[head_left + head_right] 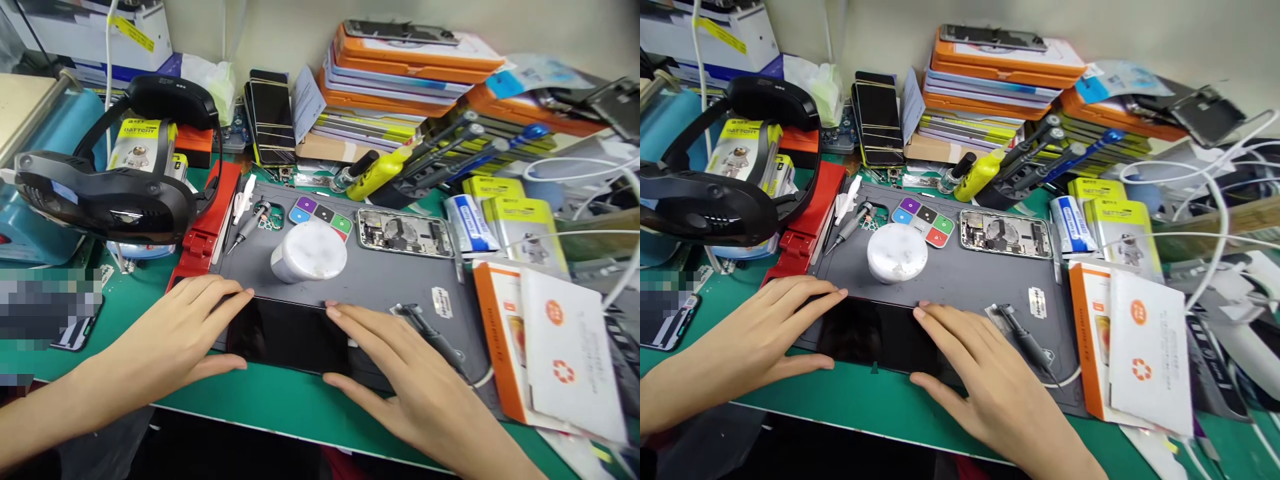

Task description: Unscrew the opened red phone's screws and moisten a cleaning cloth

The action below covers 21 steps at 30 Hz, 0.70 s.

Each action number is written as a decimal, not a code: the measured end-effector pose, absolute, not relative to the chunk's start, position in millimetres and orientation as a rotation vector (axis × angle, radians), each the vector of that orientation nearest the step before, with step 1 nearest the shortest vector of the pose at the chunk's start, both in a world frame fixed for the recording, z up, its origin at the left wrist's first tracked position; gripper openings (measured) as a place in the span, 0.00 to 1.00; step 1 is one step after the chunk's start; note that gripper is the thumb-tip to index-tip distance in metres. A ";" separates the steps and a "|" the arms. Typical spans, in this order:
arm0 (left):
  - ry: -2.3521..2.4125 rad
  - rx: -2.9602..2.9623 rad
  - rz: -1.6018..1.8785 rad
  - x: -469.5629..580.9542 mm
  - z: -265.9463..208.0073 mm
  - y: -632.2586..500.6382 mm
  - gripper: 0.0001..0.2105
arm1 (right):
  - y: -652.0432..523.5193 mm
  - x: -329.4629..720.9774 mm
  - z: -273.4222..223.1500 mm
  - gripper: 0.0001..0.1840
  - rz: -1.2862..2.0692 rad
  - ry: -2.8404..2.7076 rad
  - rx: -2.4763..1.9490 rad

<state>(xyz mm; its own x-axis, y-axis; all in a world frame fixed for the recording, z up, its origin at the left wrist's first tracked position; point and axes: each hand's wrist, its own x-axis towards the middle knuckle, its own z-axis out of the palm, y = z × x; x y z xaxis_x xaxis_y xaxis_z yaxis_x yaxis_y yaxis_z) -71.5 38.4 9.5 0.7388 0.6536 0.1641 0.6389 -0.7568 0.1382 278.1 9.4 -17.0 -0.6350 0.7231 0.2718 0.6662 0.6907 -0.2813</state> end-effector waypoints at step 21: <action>1.053 2.882 0.323 -70.2 9.6 38.4 0.45 | 17.8 278.9 -7.1 0.23 -0.069 -2.683 -0.950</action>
